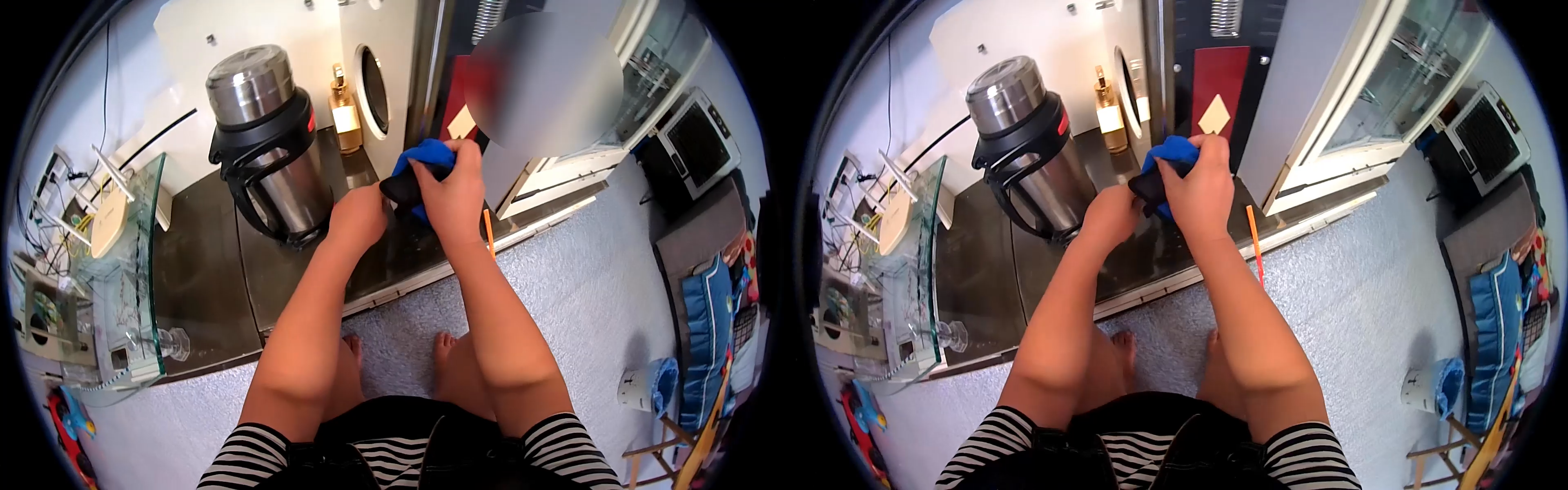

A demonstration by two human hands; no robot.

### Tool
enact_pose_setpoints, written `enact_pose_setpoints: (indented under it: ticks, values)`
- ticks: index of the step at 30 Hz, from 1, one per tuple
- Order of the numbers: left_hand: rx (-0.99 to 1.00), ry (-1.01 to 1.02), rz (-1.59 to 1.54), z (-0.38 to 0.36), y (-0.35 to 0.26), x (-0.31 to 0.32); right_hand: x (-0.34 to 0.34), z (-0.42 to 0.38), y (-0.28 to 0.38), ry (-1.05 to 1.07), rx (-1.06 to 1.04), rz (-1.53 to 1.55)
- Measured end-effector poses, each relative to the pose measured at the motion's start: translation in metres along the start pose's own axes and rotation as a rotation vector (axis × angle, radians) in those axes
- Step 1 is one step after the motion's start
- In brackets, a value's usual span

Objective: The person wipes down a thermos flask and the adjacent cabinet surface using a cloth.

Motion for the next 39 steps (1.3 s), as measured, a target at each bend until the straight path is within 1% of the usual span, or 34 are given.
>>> enact_pose_setpoints:
  ticks: [2,3,4,5,6,7,8,9,11,12,14,15,16,18,19,20,21,22,23,24,25,26,27,28,29,30,32,33,34,36,37,38,39]
  values:
    - [-0.017,-0.134,-0.089,-0.001,0.003,-0.011,0.006,0.001,-0.002,0.039,0.029,-0.108]
    - [-0.032,-0.139,-0.098,0.000,0.008,-0.009,0.013,-0.001,-0.009,0.087,0.097,-0.116]
    - [-0.020,-0.239,-0.157,0.002,0.011,-0.012,0.019,-0.004,-0.011,0.099,0.086,-0.116]
    - [-0.006,-0.339,-0.216,0.003,0.014,-0.017,0.027,-0.009,-0.016,0.165,0.116,-0.143]
    - [-0.013,-0.349,-0.227,0.003,0.015,-0.019,0.033,-0.013,-0.022,0.227,0.145,-0.173]
    - [-0.009,-0.319,-0.335,0.004,0.016,-0.020,0.038,-0.016,-0.028,0.286,0.196,-0.215]
    - [-0.005,-0.288,-0.444,0.004,0.017,-0.020,0.039,-0.017,-0.030,0.293,0.183,-0.223]
    - [-0.010,-0.299,-0.459,0.004,0.019,-0.021,0.043,-0.020,-0.034,0.349,0.201,-0.246]
    - [0.016,-0.200,-0.370,0.005,0.016,-0.013,0.051,-0.031,-0.048,0.444,0.228,-0.289]
    - [0.025,-0.211,-0.385,0.003,0.013,-0.016,0.052,-0.039,-0.057,0.438,0.214,-0.303]
    - [-0.019,0.184,-0.334,0.002,0.008,0.003,0.062,-0.057,-0.075,0.603,0.279,-0.414]
    - [0.048,0.291,-0.360,0.013,0.016,0.036,0.061,-0.057,-0.076,0.622,0.300,-0.388]
    - [0.045,0.278,-0.370,0.009,0.014,0.030,0.057,-0.054,-0.073,0.626,0.284,-0.393]
    - [0.024,0.440,-0.349,-0.008,0.000,0.034,0.047,-0.047,-0.064,0.654,0.205,-0.325]
    - [-0.144,0.587,-0.570,-0.020,-0.006,0.027,0.039,-0.043,-0.052,0.703,0.222,-0.277]
    - [-0.134,0.589,-0.583,-0.016,-0.003,0.037,0.027,-0.040,-0.042,0.703,0.219,-0.294]
    - [-0.064,0.443,-0.675,-0.006,0.001,0.043,0.018,-0.039,-0.024,0.718,0.147,-0.118]
    - [0.001,0.293,-0.763,-0.003,-0.003,0.031,0.012,-0.037,-0.008,0.731,0.075,0.060]
    - [0.014,0.206,-0.937,-0.002,-0.002,0.022,0.008,-0.035,-0.002,0.736,0.075,0.048]
    - [0.012,0.207,-0.947,0.000,-0.006,0.019,0.007,-0.033,0.005,0.676,0.188,0.362]
    - [-0.077,-0.092,-0.981,0.004,0.005,0.002,0.006,-0.032,0.010,0.599,0.303,0.677]
    - [-0.168,-0.389,-0.993,0.000,0.016,-0.014,0.007,-0.032,0.017,0.601,0.311,0.677]
    - [-0.173,-0.383,-0.991,0.000,0.012,-0.021,0.003,-0.024,0.022,0.487,0.277,0.635]
    - [-0.105,-0.525,-1.052,-0.006,0.008,-0.039,-0.002,-0.017,0.024,0.374,0.243,0.592]
    - [-0.036,-0.669,-1.109,-0.011,0.006,-0.050,-0.005,-0.014,0.018,0.339,0.262,0.433]
    - [-0.042,-0.667,-1.107,-0.005,0.003,-0.046,0.000,-0.014,0.012,0.343,0.268,0.434]
    - [0.036,-0.838,-0.911,-0.003,-0.010,-0.046,0.004,-0.011,-0.002,0.284,0.118,0.172]
    - [0.037,-0.708,-0.812,0.004,-0.021,-0.037,0.009,-0.011,-0.007,0.282,0.074,0.142]
    - [0.034,-0.706,-0.816,0.007,-0.022,-0.030,0.013,-0.010,-0.013,0.286,0.075,0.138]
    - [0.018,-0.721,-0.600,0.009,-0.027,-0.019,0.019,-0.010,-0.021,0.314,0.066,0.091]
    - [-0.013,-0.674,-0.572,0.008,-0.026,-0.016,0.023,-0.010,-0.024,0.358,0.124,0.107]
    - [-0.015,-0.677,-0.572,0.006,-0.023,-0.013,0.024,-0.011,-0.024,0.360,0.122,0.109]
    - [-0.074,-0.567,-0.539,0.009,-0.017,-0.002,0.030,-0.015,-0.027,0.433,0.089,-0.059]
Point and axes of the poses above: each hand's wrist, its own z-axis towards the middle knuckle, its own x-axis out of the palm, y = z × x, the point moved 7 cm from there along z, towards the middle knuckle, and after that the axes turned 3 degrees about -x, right-handed, at the moved point
